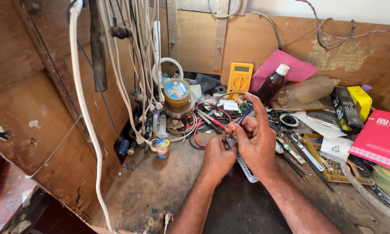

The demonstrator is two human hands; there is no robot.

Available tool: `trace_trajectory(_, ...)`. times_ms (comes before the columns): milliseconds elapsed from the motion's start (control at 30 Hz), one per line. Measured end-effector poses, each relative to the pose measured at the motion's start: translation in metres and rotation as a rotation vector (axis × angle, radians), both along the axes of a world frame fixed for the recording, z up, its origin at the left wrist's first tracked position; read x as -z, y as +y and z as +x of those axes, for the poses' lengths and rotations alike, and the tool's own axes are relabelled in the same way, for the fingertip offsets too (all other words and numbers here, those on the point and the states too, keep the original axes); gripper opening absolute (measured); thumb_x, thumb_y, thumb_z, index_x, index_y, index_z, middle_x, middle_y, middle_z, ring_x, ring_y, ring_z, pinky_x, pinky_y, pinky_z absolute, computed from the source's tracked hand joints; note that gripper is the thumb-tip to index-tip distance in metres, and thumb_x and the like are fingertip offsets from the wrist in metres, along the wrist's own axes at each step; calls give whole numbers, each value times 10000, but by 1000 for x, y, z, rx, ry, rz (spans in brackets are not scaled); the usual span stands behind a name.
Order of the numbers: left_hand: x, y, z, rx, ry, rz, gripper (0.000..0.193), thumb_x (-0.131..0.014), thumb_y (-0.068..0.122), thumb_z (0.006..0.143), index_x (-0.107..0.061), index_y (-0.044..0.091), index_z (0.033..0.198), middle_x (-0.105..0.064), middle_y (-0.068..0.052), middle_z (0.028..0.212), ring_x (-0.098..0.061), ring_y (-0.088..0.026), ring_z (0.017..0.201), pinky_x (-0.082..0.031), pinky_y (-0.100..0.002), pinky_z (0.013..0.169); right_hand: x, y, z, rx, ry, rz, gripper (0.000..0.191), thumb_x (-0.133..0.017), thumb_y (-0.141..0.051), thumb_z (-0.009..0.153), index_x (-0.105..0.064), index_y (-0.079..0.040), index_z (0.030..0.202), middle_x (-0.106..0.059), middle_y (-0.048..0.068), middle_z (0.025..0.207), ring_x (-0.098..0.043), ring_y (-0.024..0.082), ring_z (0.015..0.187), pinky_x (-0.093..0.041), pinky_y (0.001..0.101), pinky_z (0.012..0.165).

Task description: The person uses a screwdriver to remove screws from a small white electronic device, then flips it over and continues unscrewing components. The device is handled throughout the clip while the person works at a cluttered workbench.

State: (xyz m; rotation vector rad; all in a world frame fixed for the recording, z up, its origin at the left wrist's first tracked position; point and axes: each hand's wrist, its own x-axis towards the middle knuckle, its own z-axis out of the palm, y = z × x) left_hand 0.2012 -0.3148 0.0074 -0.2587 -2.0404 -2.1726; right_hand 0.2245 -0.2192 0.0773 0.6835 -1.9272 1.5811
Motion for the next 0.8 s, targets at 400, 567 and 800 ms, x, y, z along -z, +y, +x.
trace_trajectory(400, -8, -3, 6, -52, -28, -117, 135, -683, 105, 816, -708, -26, 838, -580, -3, 590, -490, -85, 569, -384, -337, 491, 11, -1, -1, 82, 112, 74, 655, -721, 106, 939, -440, -60, 1507, -659, 74, 970, -657, 96, 938, -576, 270, 832)
trace_trajectory(567, -8, -2, 4, -52, -32, -105, 154, -677, 124, 841, -699, -28, 826, -567, 5, 595, -476, -78, 563, -384, -334, 488, 14, 3, -8, 45, 85, 32, 674, -696, 110, 955, -403, -63, 1537, -644, 61, 900, -628, 82, 858, -556, 258, 784)
trace_trajectory(800, -5, -1, 3, -58, -82, -121, 200, -721, 149, 847, -668, -38, 797, -525, 23, 590, -456, -76, 557, -361, -326, 482, 12, 7, -4, -25, 20, 40, 640, -633, 99, 957, -374, -88, 1512, -717, 78, 962, -701, 107, 908, -578, 267, 828)
